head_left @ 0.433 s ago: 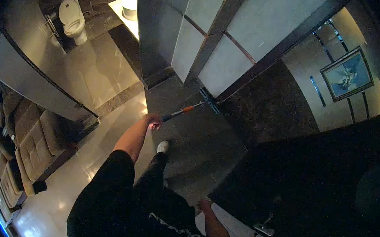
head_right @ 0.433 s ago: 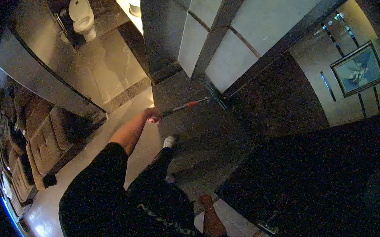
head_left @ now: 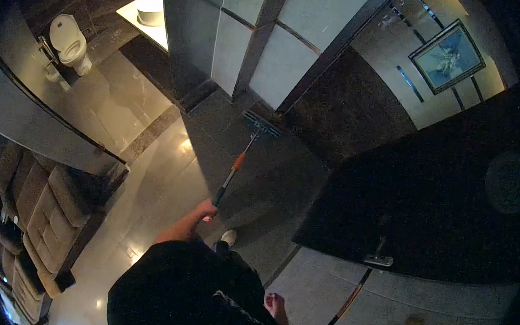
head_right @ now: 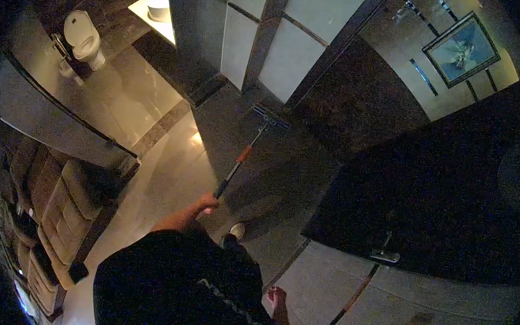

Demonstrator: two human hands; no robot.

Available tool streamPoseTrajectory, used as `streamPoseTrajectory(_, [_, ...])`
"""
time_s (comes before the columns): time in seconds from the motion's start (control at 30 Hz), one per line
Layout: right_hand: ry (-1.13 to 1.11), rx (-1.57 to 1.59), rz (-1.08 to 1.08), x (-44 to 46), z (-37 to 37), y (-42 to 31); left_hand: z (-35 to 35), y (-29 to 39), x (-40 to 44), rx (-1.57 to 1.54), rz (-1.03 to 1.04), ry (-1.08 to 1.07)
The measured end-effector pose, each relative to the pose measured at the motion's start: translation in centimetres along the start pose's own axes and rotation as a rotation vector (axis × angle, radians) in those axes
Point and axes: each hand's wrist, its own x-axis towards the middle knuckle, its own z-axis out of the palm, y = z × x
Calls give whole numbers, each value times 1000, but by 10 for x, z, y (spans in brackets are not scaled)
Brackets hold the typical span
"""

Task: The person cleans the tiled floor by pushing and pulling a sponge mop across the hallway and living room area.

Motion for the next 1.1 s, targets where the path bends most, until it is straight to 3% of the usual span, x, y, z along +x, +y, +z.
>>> streamPoseTrajectory(0.13, [-44, -26, 28, -33, 40, 73, -83, -53, -58, 19, 15, 28])
streamPoseTrajectory(0.2, [-47, -111, 49, -37, 71, 95, -122, -121, -51, 54, 102, 5])
streamPoseTrajectory(0.3, [-82, -259, 88, -31, 115, 118, -183, -176, -126, 106, -32, -7])
streamPoseTrajectory(0.4, [-114, -424, 113, -14, 154, 117, -214, -263, -191, 152, 15, 38])
streamPoseTrajectory(0.43, [-129, -483, 121, -8, 166, 114, -219, -295, -217, 194, -6, 18])
streamPoseTrajectory(0.5, [-148, -579, 124, 7, 198, 89, -214, -369, -275, -5, -84, 31])
streamPoseTrajectory(0.53, [-153, -614, 122, 18, 215, 73, -204, -413, -304, 171, -34, 101])
streamPoseTrajectory(0.57, [-154, -647, 118, 26, 232, 57, -197, -427, -347, 198, -115, 44])
streamPoseTrajectory(0.6, [-154, -677, 115, 35, 252, 39, -174, -480, -382, -149, -193, 28])
streamPoseTrajectory(0.7, [-162, -736, 87, 47, 329, -7, -112, -555, -485, -219, -539, -167])
streamPoseTrajectory(0.77, [-199, -777, 66, 53, 381, -26, -72, -550, -535, -366, -547, -184])
streamPoseTrajectory(0.87, [-284, -870, -9, 43, 452, -38, -35, -500, -537, -259, -572, 9])
streamPoseTrajectory(1.0, [-432, -898, -141, 6, 516, -62, -60, -472, -492, -119, -529, 130])
streamPoseTrajectory(1.1, [-450, -870, -139, 16, 503, -56, -91, -477, -451, 17, -335, 141])
